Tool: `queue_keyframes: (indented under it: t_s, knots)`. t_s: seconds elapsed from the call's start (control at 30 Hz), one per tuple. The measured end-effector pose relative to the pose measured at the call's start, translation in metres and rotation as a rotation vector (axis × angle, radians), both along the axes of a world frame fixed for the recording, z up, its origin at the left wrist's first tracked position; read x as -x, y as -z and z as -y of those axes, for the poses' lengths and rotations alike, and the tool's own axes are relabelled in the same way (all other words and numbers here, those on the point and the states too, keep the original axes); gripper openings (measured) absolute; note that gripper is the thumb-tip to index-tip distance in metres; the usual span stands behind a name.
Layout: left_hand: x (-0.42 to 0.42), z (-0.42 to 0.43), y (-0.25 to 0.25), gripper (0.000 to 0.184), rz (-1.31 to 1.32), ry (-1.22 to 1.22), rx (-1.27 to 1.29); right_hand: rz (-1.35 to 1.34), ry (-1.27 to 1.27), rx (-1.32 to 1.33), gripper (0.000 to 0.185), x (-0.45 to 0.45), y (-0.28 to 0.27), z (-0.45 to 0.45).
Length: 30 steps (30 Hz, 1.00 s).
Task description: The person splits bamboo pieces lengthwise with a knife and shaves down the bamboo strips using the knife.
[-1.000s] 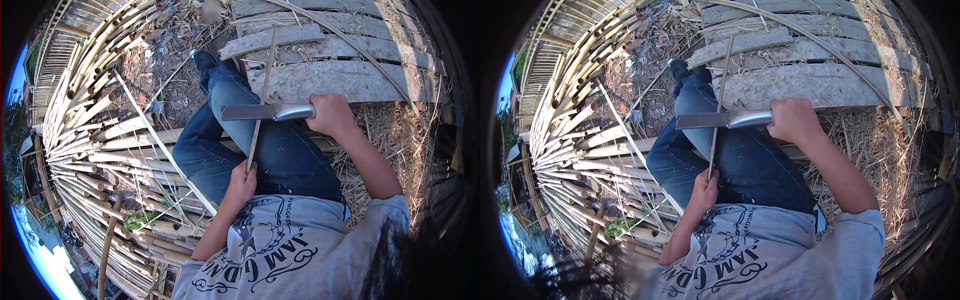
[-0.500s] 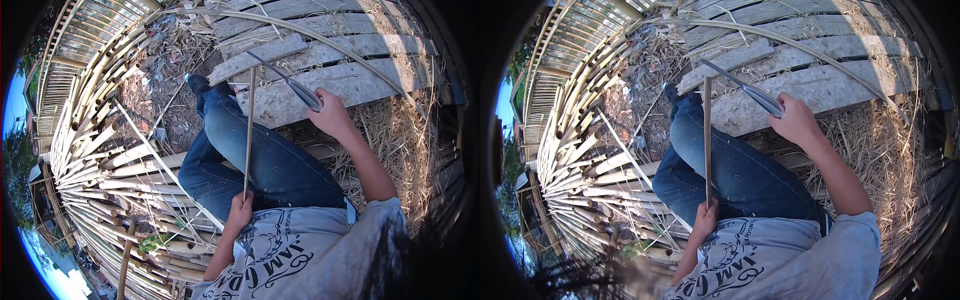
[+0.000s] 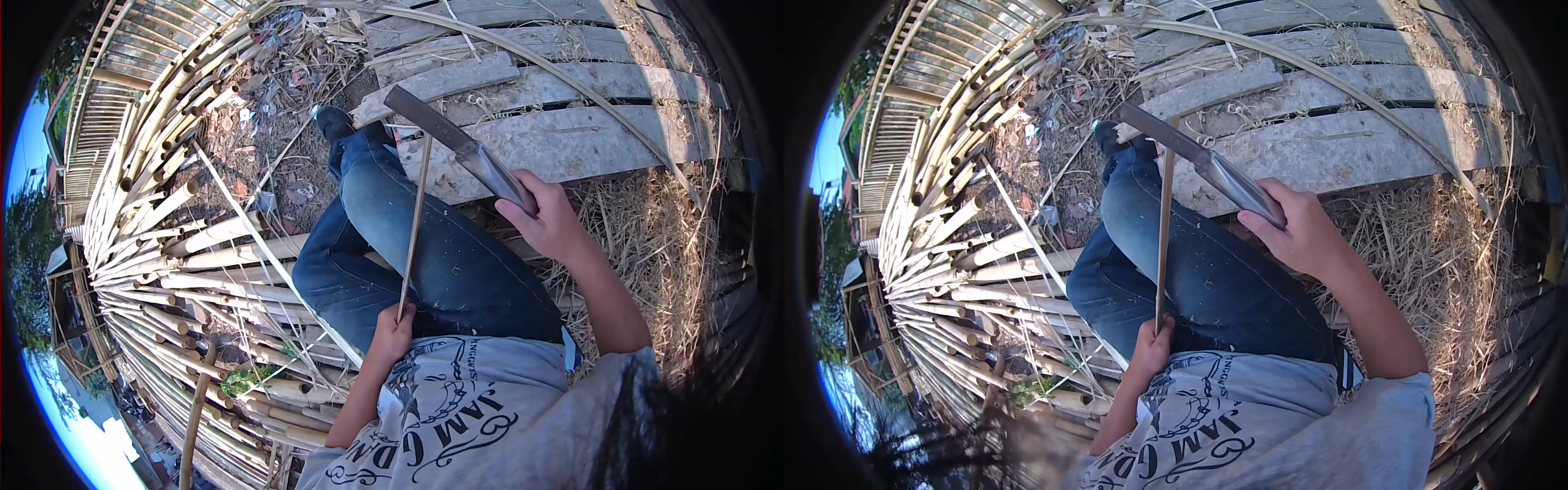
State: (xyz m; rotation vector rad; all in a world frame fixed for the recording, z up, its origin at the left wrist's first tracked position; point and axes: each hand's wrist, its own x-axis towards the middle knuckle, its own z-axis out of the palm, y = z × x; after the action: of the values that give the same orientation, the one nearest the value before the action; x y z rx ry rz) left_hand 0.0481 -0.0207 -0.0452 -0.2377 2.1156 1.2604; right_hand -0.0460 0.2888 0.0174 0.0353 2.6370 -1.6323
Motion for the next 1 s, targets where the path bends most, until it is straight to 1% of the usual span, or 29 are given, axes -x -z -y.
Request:
queue_keyframes:
  t_s: [0.07,0.13,0.17,0.2,0.23,0.27,0.3,0.37,0.4,0.47,0.53,0.6,0.67,0.7,0.73,0.8,0.83,0.87,0.93,1.0]
  knots:
    - [-0.002,0.002,0.0,0.033,-0.004,-0.019,0.021,-0.001,-0.04,-0.028,0.034,-0.003,0.006,-0.003]
    - [-0.007,0.009,0.001,0.033,-0.045,0.024,0.088,0.144,-0.158,-0.065,0.034,-0.004,-0.007,-0.008]
    - [-0.01,0.01,0.002,0.033,-0.031,-0.004,0.081,0.26,-0.194,-0.135,0.035,0.001,-0.024,-0.012]
    - [-0.007,0.009,0.0,0.032,-0.037,0.017,0.1,0.273,-0.227,-0.148,0.035,0.0,-0.022,-0.012]
    - [-0.005,0.007,-0.002,0.03,-0.043,0.035,0.115,0.284,-0.185,-0.124,0.035,-0.003,-0.017,-0.013]
    - [-0.005,0.006,-0.003,0.03,-0.03,-0.002,0.101,0.295,-0.145,-0.102,0.035,-0.007,-0.012,-0.012]
    - [-0.005,0.004,-0.004,0.028,-0.027,-0.001,0.098,0.19,-0.142,-0.103,0.034,-0.013,-0.007,-0.007]
    - [-0.004,0.004,-0.011,0.023,-0.036,0.006,0.098,0.201,-0.182,-0.162,0.033,-0.012,-0.017,-0.01]
    - [-0.004,0.003,-0.012,0.023,-0.029,-0.027,0.083,0.201,-0.184,-0.204,0.032,-0.008,-0.022,-0.012]
    - [-0.004,0.004,-0.011,0.022,-0.02,-0.012,0.078,0.223,-0.236,-0.273,0.03,-0.004,-0.019,-0.016]
    - [-0.006,0.006,-0.005,0.02,-0.019,-0.027,0.068,0.282,-0.151,-0.116,0.027,-0.013,-0.003,-0.01]
    - [-0.006,0.009,-0.003,0.019,-0.013,-0.003,0.062,0.271,-0.222,-0.12,0.025,-0.013,-0.005,-0.006]
    - [-0.004,0.008,-0.005,0.017,-0.013,-0.037,0.042,0.329,-0.21,-0.142,0.024,-0.009,-0.008,-0.01]
    - [-0.003,0.008,-0.004,0.017,-0.03,-0.027,0.045,0.449,-0.086,-0.03,0.023,-0.01,-0.009,-0.007]
    - [-0.005,0.007,-0.002,0.016,-0.045,-0.013,0.048,0.455,-0.098,-0.041,0.023,-0.011,-0.007,-0.003]
    - [-0.009,0.01,0.002,0.019,-0.037,-0.025,0.028,0.166,-0.308,-0.216,0.023,-0.015,-0.001,0.005]
    - [-0.008,0.011,0.004,0.022,-0.036,-0.021,0.015,0.154,-0.362,-0.212,0.023,-0.019,-0.001,0.008]
    - [-0.007,0.012,0.005,0.022,-0.038,-0.023,0.006,0.153,-0.363,-0.221,0.023,-0.017,-0.004,0.008]
    - [-0.004,0.012,0.002,0.016,0.001,0.008,0.01,0.284,-0.264,-0.232,0.024,-0.012,-0.01,0.007]
    - [-0.003,0.011,-0.001,0.017,0.01,-0.004,0.011,0.264,-0.228,-0.207,0.024,-0.017,0.0,0.007]
